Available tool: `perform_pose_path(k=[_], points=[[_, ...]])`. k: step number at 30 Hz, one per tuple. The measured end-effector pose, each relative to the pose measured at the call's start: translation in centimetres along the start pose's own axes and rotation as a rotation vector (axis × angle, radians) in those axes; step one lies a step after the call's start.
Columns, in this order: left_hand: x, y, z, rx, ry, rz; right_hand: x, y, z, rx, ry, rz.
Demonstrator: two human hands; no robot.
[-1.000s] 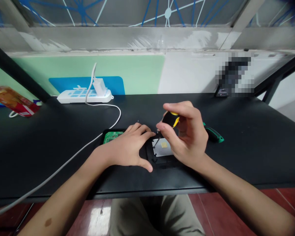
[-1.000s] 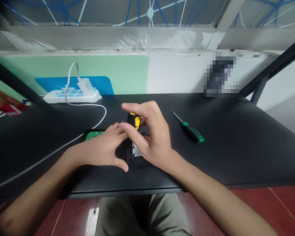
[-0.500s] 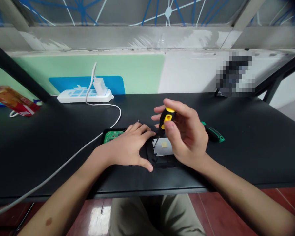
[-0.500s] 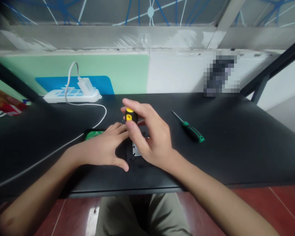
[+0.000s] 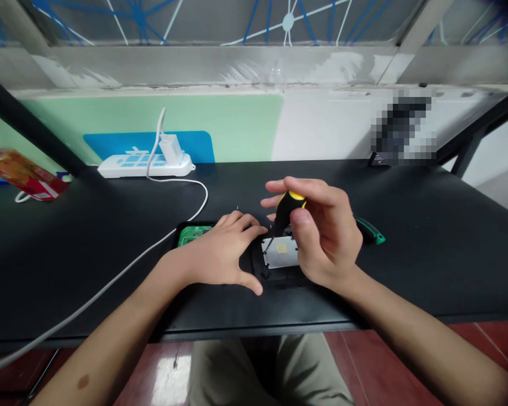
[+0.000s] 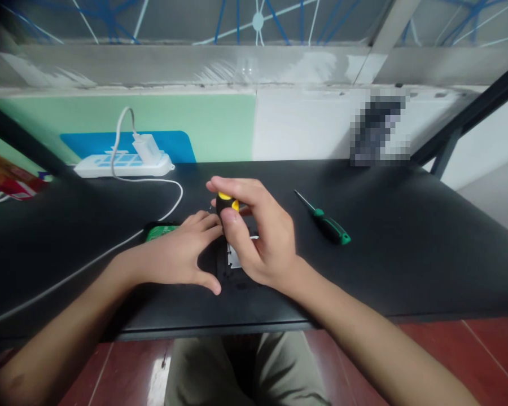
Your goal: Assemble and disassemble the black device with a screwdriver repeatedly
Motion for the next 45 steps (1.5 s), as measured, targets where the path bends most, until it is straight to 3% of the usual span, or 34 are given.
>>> perform_pose_path(k=[4,10,19,31,36,41,45], points=[[0.0,0.0,0.0,0.008,-0.014,-0.02,-0.4,0.0,-0.1,0.038,-0.032,0.012],[0.0,-0.1,-0.1,0.019,0.003,-0.01,-0.9,-0.3,0.2,0.169,-0.193,0.084],[0.0,0.0,-0.1,0.036,0.011,0.005,-0.1,0.0,-0.3,0.0,0.039,-0.004],[0.0,-0.1,0.0,0.047,-0.006,-0.009,-1.0,-0.1,-0.1,0.103,-0.215,0.044],[0.1,0.0,-0.2,0.037,-0.01,-0.026,-0.9,-0.1,0.0,0.129,-0.176,0.049],[0.0,0.2,-0.3,0.022,0.014,0.0,-0.4,-0.1,-0.4,0.045,-0.031,0.012],[0.0,0.1,-0.2,0.049,0.015,0.012,-0.4,0.0,-0.6,0.054,-0.03,0.02]])
Point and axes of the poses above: each hand's wrist, its own x-axis away from the middle knuckle, its own y-axis out of the palm, z = x × y, the point moved 2 cm from there along -x, towards the middle knuckle
